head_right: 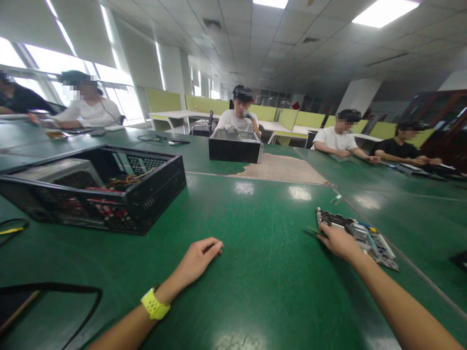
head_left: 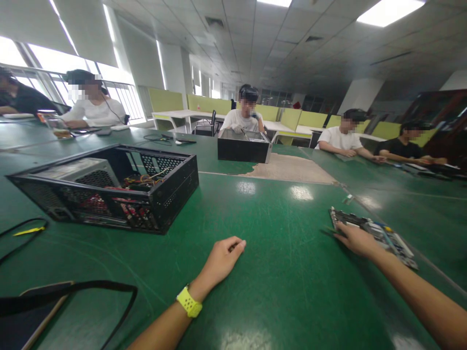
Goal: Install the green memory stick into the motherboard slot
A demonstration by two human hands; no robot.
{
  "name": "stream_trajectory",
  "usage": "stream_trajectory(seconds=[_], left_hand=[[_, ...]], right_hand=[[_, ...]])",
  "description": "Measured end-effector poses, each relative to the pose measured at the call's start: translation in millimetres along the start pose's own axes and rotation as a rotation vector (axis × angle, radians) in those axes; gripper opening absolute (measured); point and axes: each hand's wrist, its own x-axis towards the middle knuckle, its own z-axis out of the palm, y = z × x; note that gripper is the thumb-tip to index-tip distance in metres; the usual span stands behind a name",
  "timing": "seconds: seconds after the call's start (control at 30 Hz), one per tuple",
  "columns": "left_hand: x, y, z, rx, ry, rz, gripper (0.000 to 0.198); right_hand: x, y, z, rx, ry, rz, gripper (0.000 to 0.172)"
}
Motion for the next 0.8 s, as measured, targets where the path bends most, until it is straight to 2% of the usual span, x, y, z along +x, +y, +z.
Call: stream_trajectory(seconds=[0.17, 0.37, 0.57, 0.7, 0.8], left_hand=[[-1.4, -2.9, -1.3, -0.020, 0.004, -0.004, 0.040], [-1.5, -1.5, 0.0, -0.030, -0.003, 0.005, 0.039], [-4.5, 0.1, -1.0, -0.020, -0.011, 0.008, 0.039], [-5.2, -0.6, -1.2, -0.001, -0.023, 0.007, 0.039], [-4.9, -0.6, -0.7, 0.009, -0.025, 0.002, 0.039]], right_hand=[[0.5, 10.4, 0.8, 0.022, -0.018, -0.014, 0.032], [2.2, 27.7, 6.8, 0.031, -0.037, 0.052, 0.038], [12.6, 28.5, 13.5, 0.054, -0.021, 0.123, 0.038], [20.1, 34.3, 3.6, 0.108, -0.002, 0.116, 0.036], [28.6, 49.6, -9.2, 0.089, 0.104, 0.230, 0.046]])
